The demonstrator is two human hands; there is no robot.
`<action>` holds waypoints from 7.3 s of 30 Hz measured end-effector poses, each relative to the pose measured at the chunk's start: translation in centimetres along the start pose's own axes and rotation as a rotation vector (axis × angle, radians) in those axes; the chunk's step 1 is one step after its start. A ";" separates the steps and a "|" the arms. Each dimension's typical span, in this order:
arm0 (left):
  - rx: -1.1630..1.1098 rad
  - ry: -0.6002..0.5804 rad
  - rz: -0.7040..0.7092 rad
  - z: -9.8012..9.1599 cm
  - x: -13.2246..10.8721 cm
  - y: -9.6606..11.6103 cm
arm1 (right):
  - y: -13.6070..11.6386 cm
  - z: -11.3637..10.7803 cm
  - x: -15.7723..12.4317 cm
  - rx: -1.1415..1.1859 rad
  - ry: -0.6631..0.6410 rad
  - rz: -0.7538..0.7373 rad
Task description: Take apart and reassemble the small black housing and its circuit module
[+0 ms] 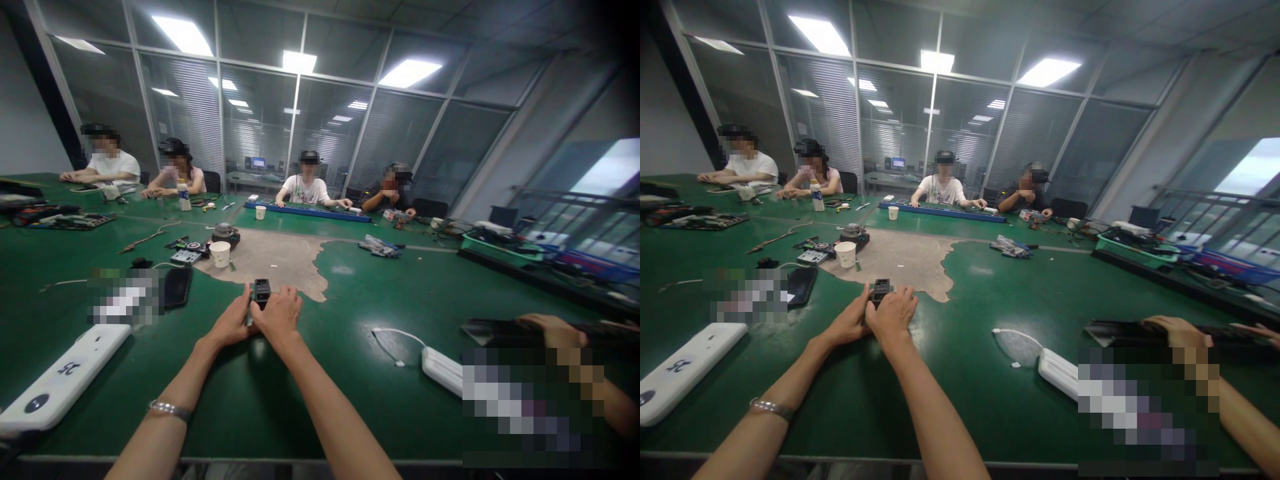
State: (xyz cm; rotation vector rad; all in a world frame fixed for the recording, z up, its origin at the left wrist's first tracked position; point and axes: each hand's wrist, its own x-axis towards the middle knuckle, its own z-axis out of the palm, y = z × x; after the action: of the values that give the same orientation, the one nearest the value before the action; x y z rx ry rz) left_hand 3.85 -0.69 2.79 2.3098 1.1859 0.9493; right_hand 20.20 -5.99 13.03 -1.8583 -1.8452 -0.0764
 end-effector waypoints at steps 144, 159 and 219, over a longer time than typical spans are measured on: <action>-0.005 -0.022 -0.046 -0.2 0.1 0.4 | 0.1 0.9 -0.4 -0.097 -0.106 -0.004; 0.009 -0.017 -0.070 -0.5 0.1 0.9 | 2.2 -2.0 1.9 0.137 0.060 0.080; -0.027 -0.033 -0.051 -0.8 0.3 1.4 | 4.2 -0.1 1.0 0.252 0.054 0.090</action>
State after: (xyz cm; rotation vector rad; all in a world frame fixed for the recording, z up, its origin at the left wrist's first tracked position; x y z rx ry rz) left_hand 4.24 -1.24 4.28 2.2543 1.2049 0.9010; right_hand 24.28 -4.88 12.16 -1.7432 -1.6489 0.1305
